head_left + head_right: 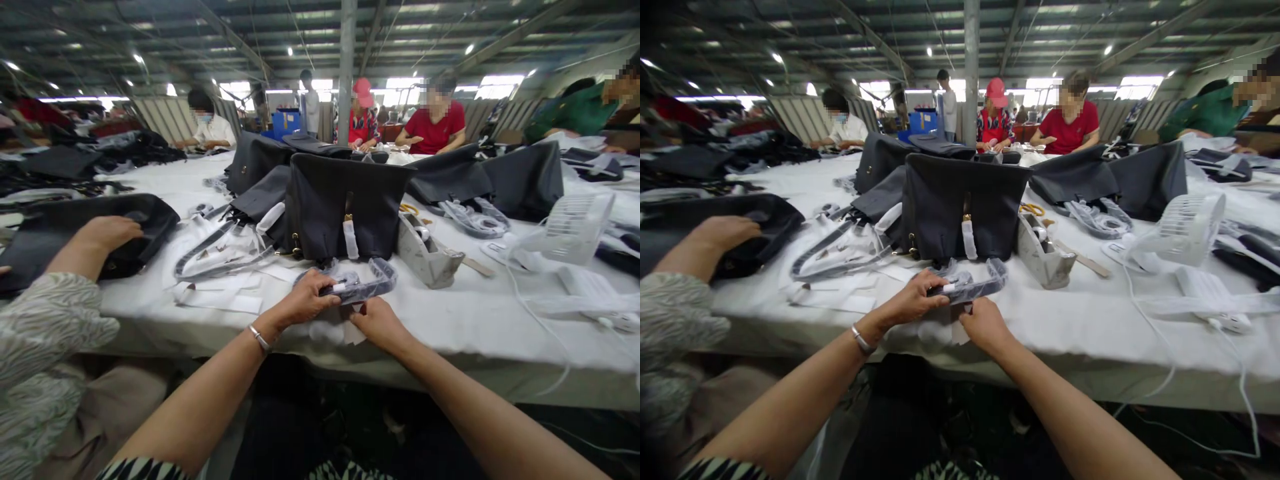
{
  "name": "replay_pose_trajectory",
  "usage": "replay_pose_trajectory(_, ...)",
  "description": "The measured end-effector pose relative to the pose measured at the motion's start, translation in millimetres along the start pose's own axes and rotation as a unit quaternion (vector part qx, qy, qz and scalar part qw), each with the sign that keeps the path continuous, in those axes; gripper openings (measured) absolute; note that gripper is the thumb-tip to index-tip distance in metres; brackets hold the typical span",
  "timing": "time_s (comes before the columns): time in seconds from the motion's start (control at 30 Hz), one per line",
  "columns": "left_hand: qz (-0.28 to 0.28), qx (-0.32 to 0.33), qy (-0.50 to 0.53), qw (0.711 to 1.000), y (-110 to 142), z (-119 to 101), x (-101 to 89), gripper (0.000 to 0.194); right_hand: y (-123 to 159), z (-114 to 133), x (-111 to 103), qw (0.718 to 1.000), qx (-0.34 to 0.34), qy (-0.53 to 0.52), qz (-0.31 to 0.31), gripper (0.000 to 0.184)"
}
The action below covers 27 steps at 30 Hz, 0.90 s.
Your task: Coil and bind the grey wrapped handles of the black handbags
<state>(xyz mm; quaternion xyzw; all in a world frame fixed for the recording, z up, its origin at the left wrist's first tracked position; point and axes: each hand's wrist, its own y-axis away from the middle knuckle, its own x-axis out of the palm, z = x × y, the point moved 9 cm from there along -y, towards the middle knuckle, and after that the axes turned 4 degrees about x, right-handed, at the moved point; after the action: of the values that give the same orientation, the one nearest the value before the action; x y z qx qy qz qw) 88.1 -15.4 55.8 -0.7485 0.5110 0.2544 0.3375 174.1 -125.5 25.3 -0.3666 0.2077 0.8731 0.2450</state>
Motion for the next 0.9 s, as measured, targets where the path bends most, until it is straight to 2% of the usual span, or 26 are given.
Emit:
replay_pose_trajectory(0.17,0.008,0.002,-0.002,1.0,2.3,-0.5,4.7,0.026,7.1,-7.7,15.9,0.999,0.013,-0.017,0.026,0.015)
replay_pose_trajectory(0.47,-0.031,0.002,0.018,0.999,-2.5,9.7,-2.0,0.026,-8.4,0.2,11.2,0.999,0.021,-0.024,0.034,0.017)
replay_pose_trajectory(0.63,-0.033,0.001,0.016,0.999,-4.3,9.6,-0.8,0.024,0.1,1.1,4.8,0.994,0.045,-0.048,0.088,0.019)
replay_pose_trajectory(0.7,-0.035,-0.006,0.008,0.999,-3.6,10.0,-0.4,0.027,13.1,-9.5,0.1,0.983,0.073,-0.078,0.149,0.021)
replay_pose_trajectory(0.8,-0.02,-0.006,-0.005,1.0,-1.4,6.0,2.7,0.028,33.8,-43.5,-16.8,0.956,0.111,-0.139,0.232,0.029)
replay_pose_trajectory(0.83,-0.011,0.001,-0.011,1.0,-0.9,3.1,4.3,0.027,37.0,-58.8,-27.4,0.953,0.117,-0.152,0.233,0.03)
replay_pose_trajectory(0.9,0.002,0.02,-0.025,0.999,-0.5,-3.3,6.8,0.025,36.5,-93.5,-54.8,0.961,0.136,-0.149,0.188,0.031)
